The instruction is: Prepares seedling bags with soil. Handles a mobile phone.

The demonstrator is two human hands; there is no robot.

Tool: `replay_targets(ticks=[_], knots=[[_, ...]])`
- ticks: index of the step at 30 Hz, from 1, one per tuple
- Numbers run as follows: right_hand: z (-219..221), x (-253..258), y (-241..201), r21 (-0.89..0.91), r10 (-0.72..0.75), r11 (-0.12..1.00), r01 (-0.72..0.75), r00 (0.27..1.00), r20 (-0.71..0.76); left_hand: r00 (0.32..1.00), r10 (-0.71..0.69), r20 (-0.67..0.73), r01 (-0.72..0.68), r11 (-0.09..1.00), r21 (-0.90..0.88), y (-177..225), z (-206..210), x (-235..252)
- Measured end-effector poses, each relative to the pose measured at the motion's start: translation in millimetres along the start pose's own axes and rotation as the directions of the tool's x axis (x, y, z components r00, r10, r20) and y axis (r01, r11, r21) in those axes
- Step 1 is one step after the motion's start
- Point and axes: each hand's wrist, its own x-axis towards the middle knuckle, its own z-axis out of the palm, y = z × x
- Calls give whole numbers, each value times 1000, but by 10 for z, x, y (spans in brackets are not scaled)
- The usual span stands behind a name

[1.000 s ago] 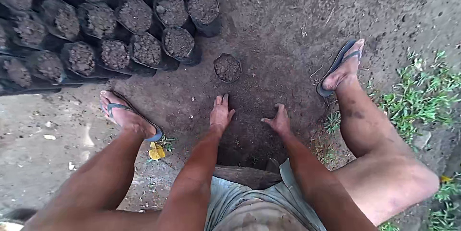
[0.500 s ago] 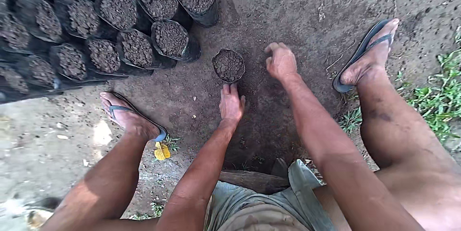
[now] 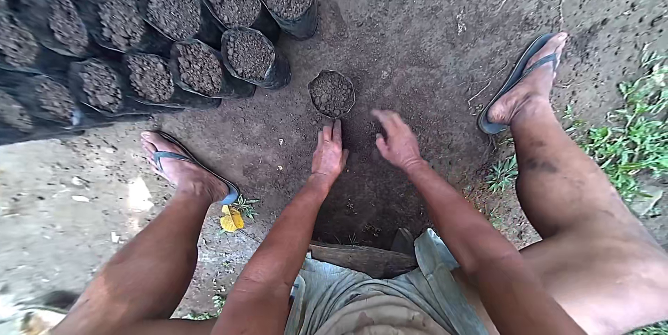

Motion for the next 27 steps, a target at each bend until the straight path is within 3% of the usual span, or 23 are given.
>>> replay_targets(ticks=[2,4,8,12,15,20,24,27], knots=[[-168,-34,170,14,251,968,-252,968,27,1000,15,-11,-15,1000,28,-131,-38,8],[-171,-13,286,-64,332,943,-326,935,123,999,41,-9,-40,998,46,-204,-49,95],[69,67,143,-171,219,969,-179,941,259,999,39,-2,-39,998,52,-136,41,160],[178,242,-101,-139,199,976,-166,939,280,997,69,33,-68,997,-41,30,187,112],[251,283,-185,-109,148,987,-118,935,322,999,-28,-37,22,985,-172,142,341,86],[472,260,-392,-47,100,995,-90,943,317,980,-127,-156,56,918,-393,102,465,-65],[683,85,-499,150,129,973,-177,951,282,944,-303,-130,192,826,-530,203,422,-485],[564,-67,-660,202,162,951,-236,932,325,908,-413,-76,291,748,-597,280,273,-735]])
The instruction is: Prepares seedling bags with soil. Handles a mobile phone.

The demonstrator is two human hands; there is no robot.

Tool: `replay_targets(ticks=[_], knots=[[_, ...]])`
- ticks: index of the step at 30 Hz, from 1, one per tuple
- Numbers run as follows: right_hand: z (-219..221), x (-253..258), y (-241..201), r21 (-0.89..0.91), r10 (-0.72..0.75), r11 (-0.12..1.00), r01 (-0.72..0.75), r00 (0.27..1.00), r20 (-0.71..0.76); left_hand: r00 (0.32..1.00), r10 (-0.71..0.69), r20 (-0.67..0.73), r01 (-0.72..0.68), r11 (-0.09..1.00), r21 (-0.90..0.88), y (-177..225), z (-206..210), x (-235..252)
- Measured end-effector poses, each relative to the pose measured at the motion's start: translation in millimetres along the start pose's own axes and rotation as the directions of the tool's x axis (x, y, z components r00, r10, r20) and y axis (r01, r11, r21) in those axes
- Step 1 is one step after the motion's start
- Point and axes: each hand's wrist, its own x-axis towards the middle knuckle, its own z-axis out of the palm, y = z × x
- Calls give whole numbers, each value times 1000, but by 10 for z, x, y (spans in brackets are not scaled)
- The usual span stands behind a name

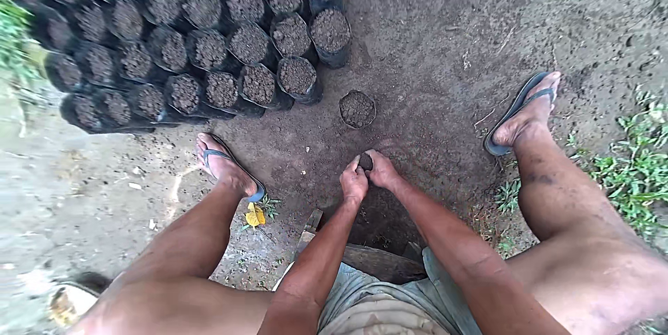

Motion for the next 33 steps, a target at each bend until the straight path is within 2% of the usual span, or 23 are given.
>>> replay_targets(ticks=[3,6,9,11,13,15,16,18,20,22,24,27,30,33], knots=[[-297,-259,-282,29,3,1000,-3,1000,17,998,-42,35,46,994,-96,286,-315,-226],[-786,-482,-717,-12,-58,998,58,997,-48,995,99,19,-95,983,-157,730,-680,-297],[-1182,-522,-1119,-87,-130,989,119,982,-140,965,259,-44,-263,949,-177,1092,-929,-103],[-1365,-461,-1343,-153,-152,980,126,973,-175,952,302,-58,-308,935,-176,1276,-1067,30],[-1459,-349,-1487,-218,-142,971,102,974,-177,950,312,10,-308,942,-133,1383,-1199,187],[-1518,-248,-1540,-271,-109,960,67,984,-143,950,294,108,-296,955,11,1415,-1377,325],[-1562,-217,-1541,-280,-93,959,52,987,-135,951,288,110,-297,952,74,1389,-1471,387],[-1666,-177,-1430,-204,-85,978,45,978,-193,961,277,30,-278,957,82,1249,-1629,482],[-1714,-149,-1212,-63,-54,997,35,938,-341,969,225,-105,-222,974,40,1047,-1670,539],[-1657,-50,-966,-18,23,999,-34,909,-416,982,133,-136,-126,990,59,906,-1593,518],[-1585,111,-798,-83,68,991,-100,943,-326,998,53,-35,-48,992,113,840,-1411,541],[-1516,277,-837,-215,101,968,-131,984,-144,998,3,61,-12,989,150,851,-1122,629],[-1527,396,-942,-340,9,940,-30,998,-62,997,39,64,-54,966,252,955,-1031,755],[-1605,462,-973,-382,-51,924,29,997,-50,988,130,88,-153,925,347,1016,-1065,907]])
